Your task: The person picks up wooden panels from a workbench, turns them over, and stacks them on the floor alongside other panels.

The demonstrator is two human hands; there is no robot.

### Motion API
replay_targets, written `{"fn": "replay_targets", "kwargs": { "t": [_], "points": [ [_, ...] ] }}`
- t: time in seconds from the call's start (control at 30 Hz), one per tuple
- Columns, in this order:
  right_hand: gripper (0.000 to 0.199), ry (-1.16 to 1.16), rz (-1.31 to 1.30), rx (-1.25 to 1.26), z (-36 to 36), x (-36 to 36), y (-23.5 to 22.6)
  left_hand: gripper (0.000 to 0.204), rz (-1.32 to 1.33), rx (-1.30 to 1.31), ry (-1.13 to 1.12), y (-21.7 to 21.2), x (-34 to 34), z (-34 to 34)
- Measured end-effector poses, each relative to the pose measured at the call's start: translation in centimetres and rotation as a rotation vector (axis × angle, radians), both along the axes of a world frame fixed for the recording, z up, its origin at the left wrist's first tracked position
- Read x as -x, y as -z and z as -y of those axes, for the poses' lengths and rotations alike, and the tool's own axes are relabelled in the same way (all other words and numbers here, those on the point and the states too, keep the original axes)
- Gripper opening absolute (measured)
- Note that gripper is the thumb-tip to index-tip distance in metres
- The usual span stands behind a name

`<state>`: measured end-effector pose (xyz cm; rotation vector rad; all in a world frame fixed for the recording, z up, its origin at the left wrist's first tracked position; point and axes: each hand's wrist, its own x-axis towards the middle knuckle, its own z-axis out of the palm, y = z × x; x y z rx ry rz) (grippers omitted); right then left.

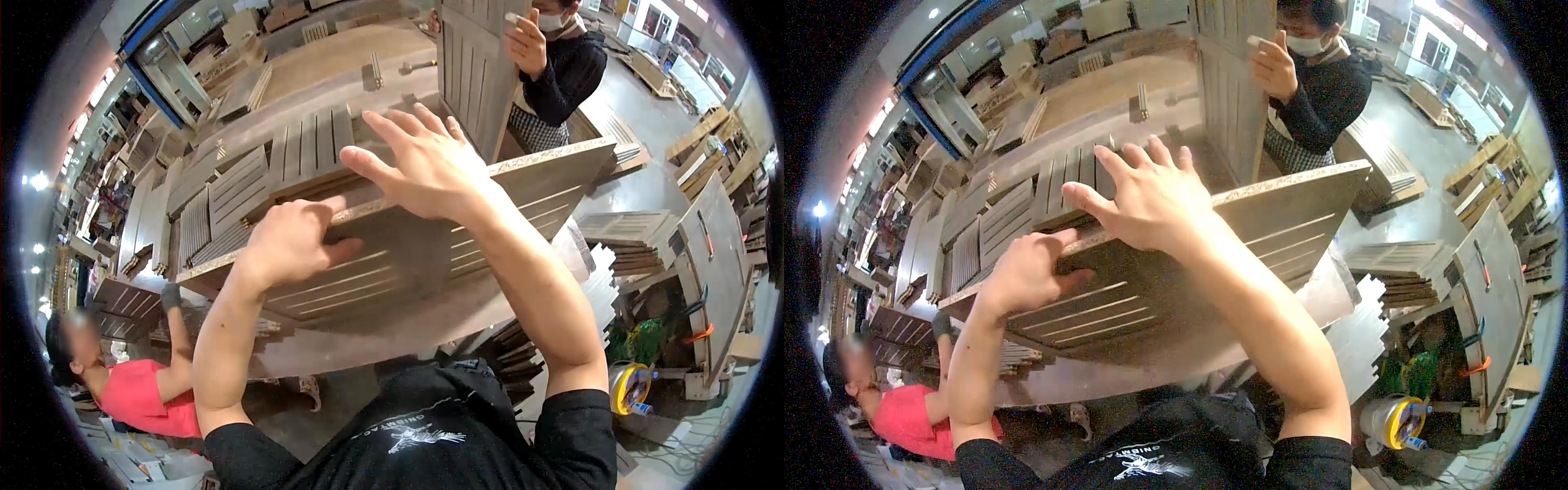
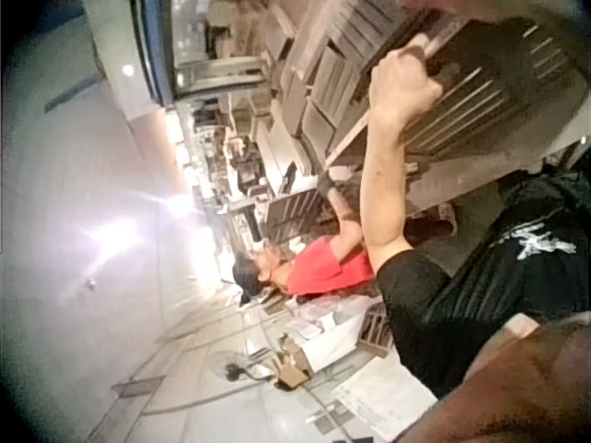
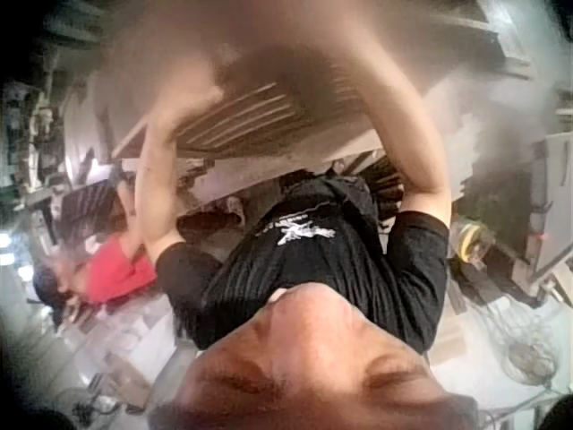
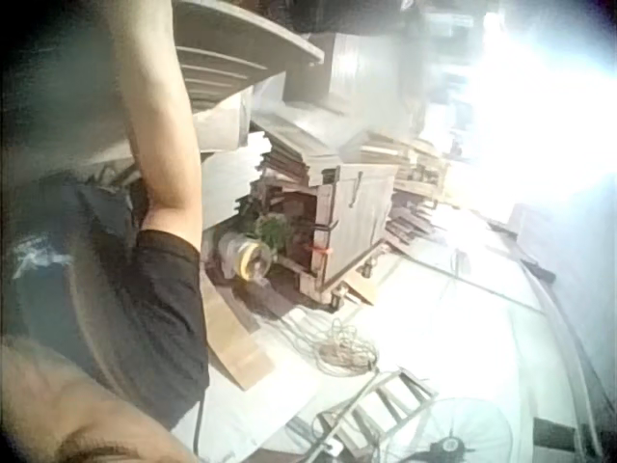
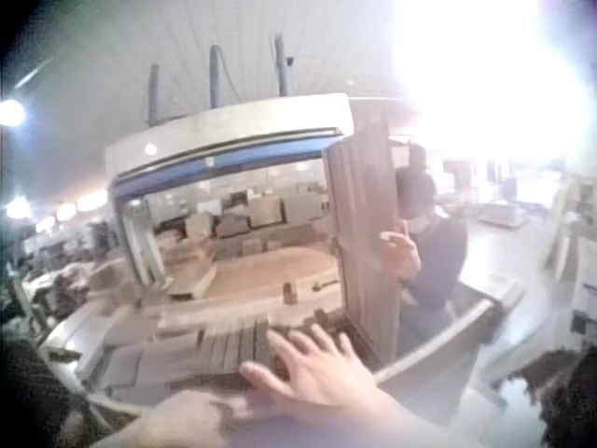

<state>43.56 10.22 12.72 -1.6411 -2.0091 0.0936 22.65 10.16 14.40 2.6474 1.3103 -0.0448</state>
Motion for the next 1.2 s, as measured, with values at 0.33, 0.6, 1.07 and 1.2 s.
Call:
{"fn": "replay_targets", "kwargs": {
  "t": [0.33, 0.6, 1.07, 1.2],
  "points": [
    [0.078, 0.099, 0.090, -0.509, -1.7, -1.1, 1.4, 0.031, 0.132, 0.042, -0.015, 0.0, 0.0, -0.5],
    [0.055, -0.166, -0.262, -0.771, 1.4, -2.8, 2.4, 0.037, 0.172, 0.153, -0.031, -0.2, -1.2, 0.3],
    [0.046, 0.715, -1.110, -0.110, 16.4, -4.2, 30.8, 0.037, 0.135, 0.225, 0.307, -0.5, -11.5, 1.6],
    [0.050, 0.735, -1.125, -0.055, 17.1, -3.2, 32.3, 0.036, 0.165, 0.189, 0.341, -0.7, -11.7, 2.3]
  ]
}}
